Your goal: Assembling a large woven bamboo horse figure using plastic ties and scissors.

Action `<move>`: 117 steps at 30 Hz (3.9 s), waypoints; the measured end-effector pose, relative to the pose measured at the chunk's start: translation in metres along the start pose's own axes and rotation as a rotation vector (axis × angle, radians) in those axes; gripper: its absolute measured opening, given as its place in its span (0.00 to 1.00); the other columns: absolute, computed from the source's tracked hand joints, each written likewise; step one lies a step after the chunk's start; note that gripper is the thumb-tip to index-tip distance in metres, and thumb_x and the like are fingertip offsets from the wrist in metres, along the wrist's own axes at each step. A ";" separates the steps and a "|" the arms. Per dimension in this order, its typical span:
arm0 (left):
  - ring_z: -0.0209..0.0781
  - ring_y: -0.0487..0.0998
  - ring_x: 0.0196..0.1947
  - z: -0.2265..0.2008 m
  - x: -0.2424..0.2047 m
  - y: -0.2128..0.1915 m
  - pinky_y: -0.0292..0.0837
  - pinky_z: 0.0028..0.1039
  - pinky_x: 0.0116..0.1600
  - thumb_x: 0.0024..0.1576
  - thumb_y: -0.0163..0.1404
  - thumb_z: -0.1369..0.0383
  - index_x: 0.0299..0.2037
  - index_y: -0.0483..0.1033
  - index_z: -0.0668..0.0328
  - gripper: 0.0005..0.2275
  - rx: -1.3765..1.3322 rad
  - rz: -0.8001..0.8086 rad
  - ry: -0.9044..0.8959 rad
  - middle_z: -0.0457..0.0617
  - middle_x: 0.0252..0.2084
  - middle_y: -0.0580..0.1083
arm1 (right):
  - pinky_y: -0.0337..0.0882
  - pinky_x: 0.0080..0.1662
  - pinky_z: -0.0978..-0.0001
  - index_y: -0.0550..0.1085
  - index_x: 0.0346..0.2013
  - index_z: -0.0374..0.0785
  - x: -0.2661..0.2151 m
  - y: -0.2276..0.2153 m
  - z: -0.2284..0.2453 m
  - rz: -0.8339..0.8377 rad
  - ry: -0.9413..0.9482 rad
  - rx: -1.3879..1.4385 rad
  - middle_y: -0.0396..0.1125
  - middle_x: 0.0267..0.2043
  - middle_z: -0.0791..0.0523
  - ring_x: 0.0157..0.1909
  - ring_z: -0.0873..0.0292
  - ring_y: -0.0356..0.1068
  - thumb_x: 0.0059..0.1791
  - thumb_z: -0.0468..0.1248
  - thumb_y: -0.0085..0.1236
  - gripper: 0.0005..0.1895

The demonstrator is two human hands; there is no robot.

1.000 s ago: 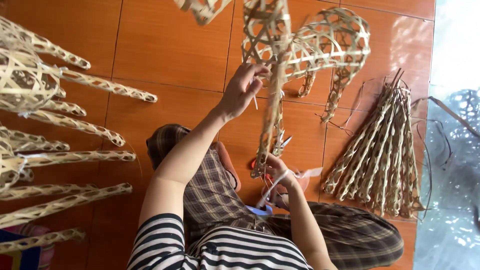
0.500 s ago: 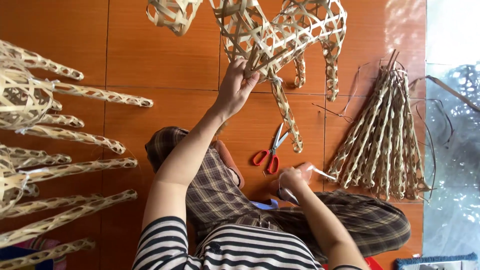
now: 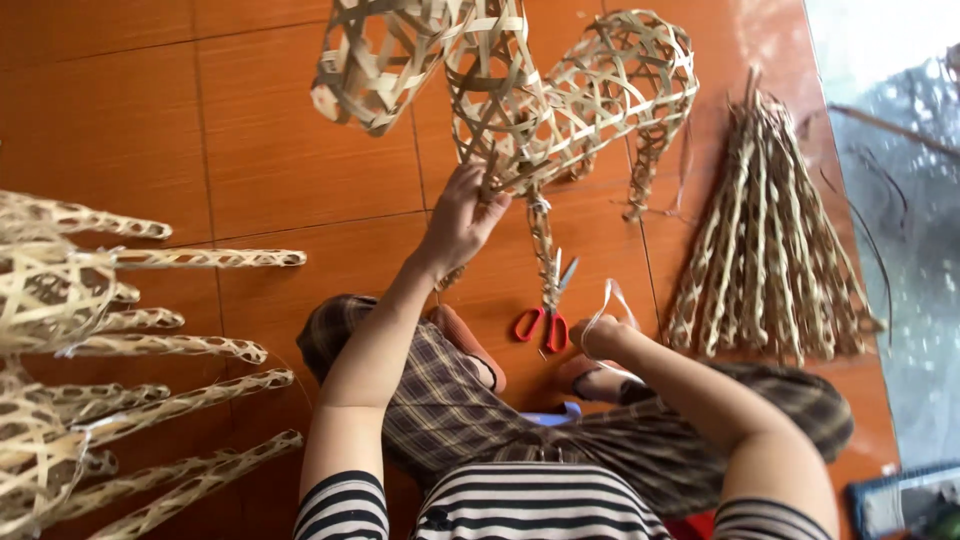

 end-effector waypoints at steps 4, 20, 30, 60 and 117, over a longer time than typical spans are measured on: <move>0.50 0.74 0.50 -0.043 0.000 -0.015 0.70 0.41 0.62 0.68 0.47 0.62 0.41 0.74 0.63 0.11 -0.017 0.055 0.060 0.52 0.41 0.74 | 0.69 0.60 0.56 0.72 0.61 0.41 0.014 0.037 0.012 0.029 -0.413 0.336 0.70 0.59 0.52 0.61 0.54 0.69 0.53 0.35 0.51 0.20; 0.50 0.73 0.51 -0.077 -0.001 -0.006 0.72 0.38 0.54 0.65 0.53 0.67 0.49 0.77 0.63 0.09 -0.039 0.113 0.126 0.53 0.50 0.74 | 0.74 0.46 0.57 0.75 0.48 0.33 0.043 0.053 -0.087 -0.539 -0.351 0.702 0.75 0.43 0.46 0.44 0.49 0.72 0.54 0.40 0.58 0.14; 0.52 0.77 0.52 -0.075 -0.003 0.005 0.74 0.39 0.59 0.65 0.55 0.66 0.53 0.75 0.62 0.11 -0.078 0.238 0.089 0.55 0.51 0.74 | 0.75 0.45 0.49 0.67 0.54 0.32 -0.075 -0.056 -0.074 -1.004 0.083 0.587 0.72 0.51 0.45 0.49 0.42 0.73 0.53 0.47 0.59 0.24; 0.41 0.80 0.31 -0.037 -0.002 0.006 0.80 0.27 0.33 0.71 0.47 0.61 0.72 0.61 0.49 0.20 0.351 -0.082 0.197 0.49 0.35 0.76 | 0.79 0.47 0.68 0.60 0.69 0.38 -0.098 -0.091 -0.115 -1.558 -0.478 1.978 0.70 0.47 0.52 0.47 0.59 0.76 0.58 0.31 0.44 0.23; 0.46 0.77 0.33 0.018 0.024 0.123 0.65 0.43 0.43 0.60 0.38 0.33 0.28 0.75 0.55 0.32 0.027 -0.113 0.064 0.45 0.27 0.74 | 0.74 0.58 0.64 0.50 0.77 0.43 -0.099 0.007 -0.164 -1.449 -0.137 1.546 0.69 0.59 0.52 0.56 0.59 0.72 0.58 0.33 0.56 0.36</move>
Point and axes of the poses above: each hand's wrist, its own x-axis towards the middle knuckle, its own y-axis out of the palm, z = x × y, the point moved 6 cm from there along x, towards the middle knuckle
